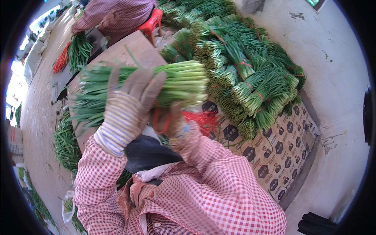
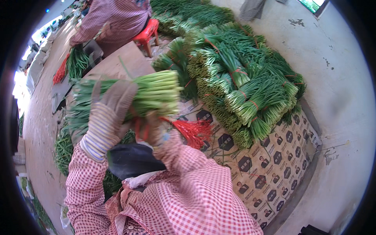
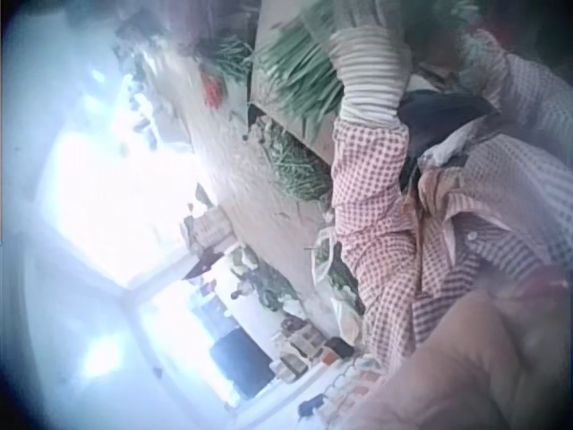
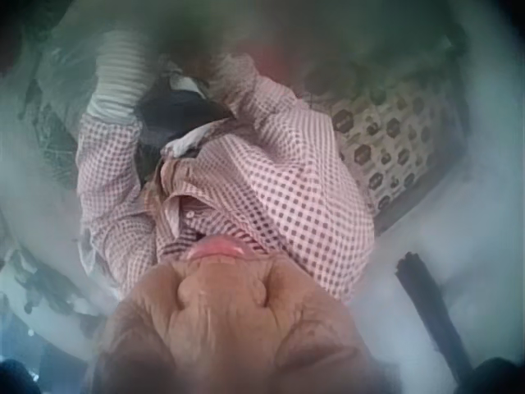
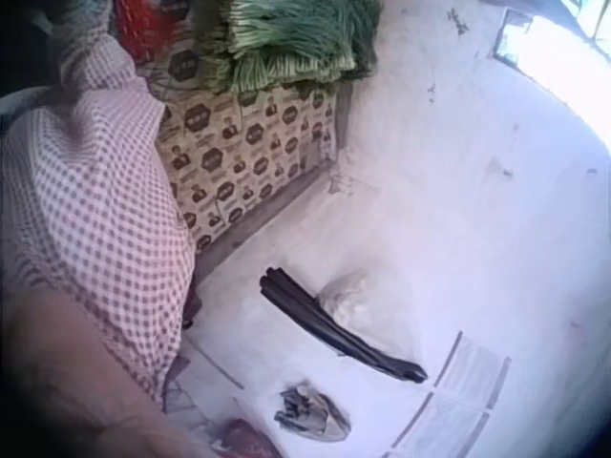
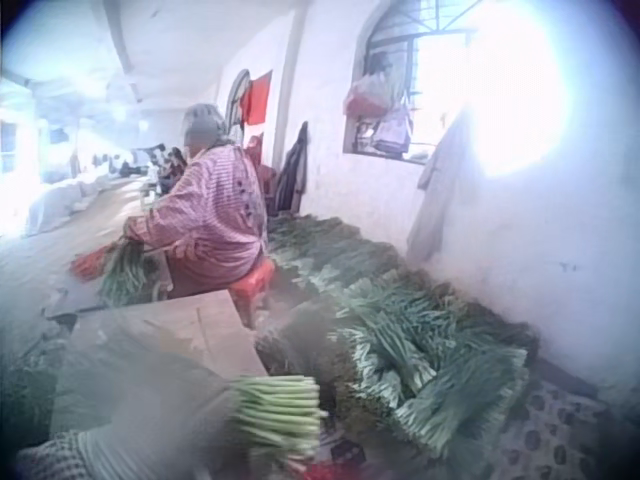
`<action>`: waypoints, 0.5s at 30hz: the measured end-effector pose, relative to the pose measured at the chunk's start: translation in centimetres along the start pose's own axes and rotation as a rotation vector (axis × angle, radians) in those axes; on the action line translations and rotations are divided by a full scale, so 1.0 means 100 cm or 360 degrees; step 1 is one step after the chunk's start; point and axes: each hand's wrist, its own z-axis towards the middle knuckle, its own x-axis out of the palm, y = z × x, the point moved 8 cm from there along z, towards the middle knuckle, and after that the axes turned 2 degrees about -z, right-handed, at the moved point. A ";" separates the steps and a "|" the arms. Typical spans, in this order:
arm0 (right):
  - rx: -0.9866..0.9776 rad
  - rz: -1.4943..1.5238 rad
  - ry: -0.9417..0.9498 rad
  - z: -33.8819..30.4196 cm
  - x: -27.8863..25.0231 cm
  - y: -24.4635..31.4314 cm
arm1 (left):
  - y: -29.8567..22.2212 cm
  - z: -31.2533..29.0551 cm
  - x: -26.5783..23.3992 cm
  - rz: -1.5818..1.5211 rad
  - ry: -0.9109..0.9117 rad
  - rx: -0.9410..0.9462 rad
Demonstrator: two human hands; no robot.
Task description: The person trims the roots of chive bundles with a knife, sorts through the stalks to remove debris, and ties the cleaned chives into bundles using red plastic string.
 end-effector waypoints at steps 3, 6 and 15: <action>-0.0247 0.0076 -0.0160 0.012 -0.045 0.093 | -0.022 0.032 0.016 -0.0117 -0.0045 0.0187; -0.0501 0.0056 -0.0245 0.036 -0.103 0.173 | -0.017 0.037 0.038 -0.0257 0.0021 0.0172; 0.0430 -0.0503 -0.1616 -0.002 -0.354 0.177 | 0.045 -0.021 0.157 -0.0406 0.0555 -0.0385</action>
